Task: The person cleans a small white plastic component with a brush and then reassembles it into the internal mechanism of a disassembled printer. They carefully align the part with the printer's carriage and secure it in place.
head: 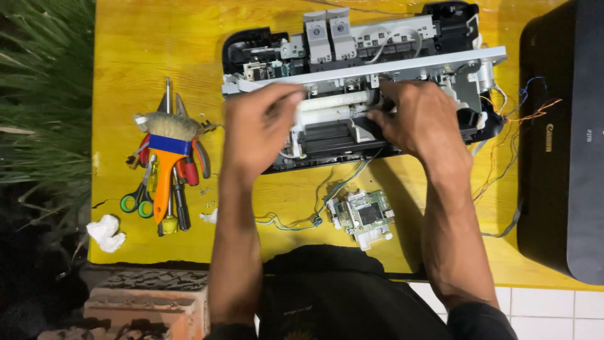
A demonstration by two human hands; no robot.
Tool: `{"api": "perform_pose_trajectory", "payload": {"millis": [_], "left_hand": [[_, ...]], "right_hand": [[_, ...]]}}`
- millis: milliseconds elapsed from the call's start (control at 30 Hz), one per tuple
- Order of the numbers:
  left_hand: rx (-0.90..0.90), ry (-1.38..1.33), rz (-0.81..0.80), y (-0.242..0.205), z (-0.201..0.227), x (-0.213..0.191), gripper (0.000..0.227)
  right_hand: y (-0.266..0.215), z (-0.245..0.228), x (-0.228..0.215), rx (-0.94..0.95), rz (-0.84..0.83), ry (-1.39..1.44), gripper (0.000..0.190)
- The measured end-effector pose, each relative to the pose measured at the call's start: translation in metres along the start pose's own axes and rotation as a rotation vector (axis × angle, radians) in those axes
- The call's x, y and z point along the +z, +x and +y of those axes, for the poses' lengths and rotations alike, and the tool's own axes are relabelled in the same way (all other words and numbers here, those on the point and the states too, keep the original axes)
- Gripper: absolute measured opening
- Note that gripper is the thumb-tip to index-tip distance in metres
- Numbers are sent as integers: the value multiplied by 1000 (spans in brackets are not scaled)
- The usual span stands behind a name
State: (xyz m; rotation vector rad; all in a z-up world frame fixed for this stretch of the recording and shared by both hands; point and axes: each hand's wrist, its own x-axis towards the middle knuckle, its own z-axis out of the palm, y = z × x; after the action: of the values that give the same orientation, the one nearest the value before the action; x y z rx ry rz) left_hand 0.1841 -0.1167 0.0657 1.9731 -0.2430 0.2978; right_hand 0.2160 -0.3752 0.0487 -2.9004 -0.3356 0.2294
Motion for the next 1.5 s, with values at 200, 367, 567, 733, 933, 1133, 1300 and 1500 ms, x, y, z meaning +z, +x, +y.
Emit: {"api": "perform_pose_trajectory", "payload": {"millis": [200, 367, 567, 733, 933, 1133, 1300, 1500], "left_hand": [[-252, 7, 357, -64, -19, -2, 19], [-320, -44, 228, -71, -47, 2, 28], [-368, -108, 195, -73, -64, 8, 30], [-311, -123, 226, -73, -75, 12, 28], [-283, -151, 241, -73, -83, 13, 27], [-299, -182, 288, -69, -77, 8, 30], [-269, -189, 266, -75, -89, 13, 27], [-243, -206, 240, -75, -92, 11, 26]], "right_hand": [[2, 3, 16, -12, 137, -286, 33], [17, -49, 4, -247, 195, -239, 9], [48, -53, 13, -406, -20, -350, 15], [52, -71, 2, -424, -106, -427, 15], [48, -76, -3, -566, -14, -500, 20], [53, -75, -2, -649, -18, -563, 22], [56, -79, -12, -666, -67, -556, 24], [51, -88, -18, -713, -104, -671, 25]]}}
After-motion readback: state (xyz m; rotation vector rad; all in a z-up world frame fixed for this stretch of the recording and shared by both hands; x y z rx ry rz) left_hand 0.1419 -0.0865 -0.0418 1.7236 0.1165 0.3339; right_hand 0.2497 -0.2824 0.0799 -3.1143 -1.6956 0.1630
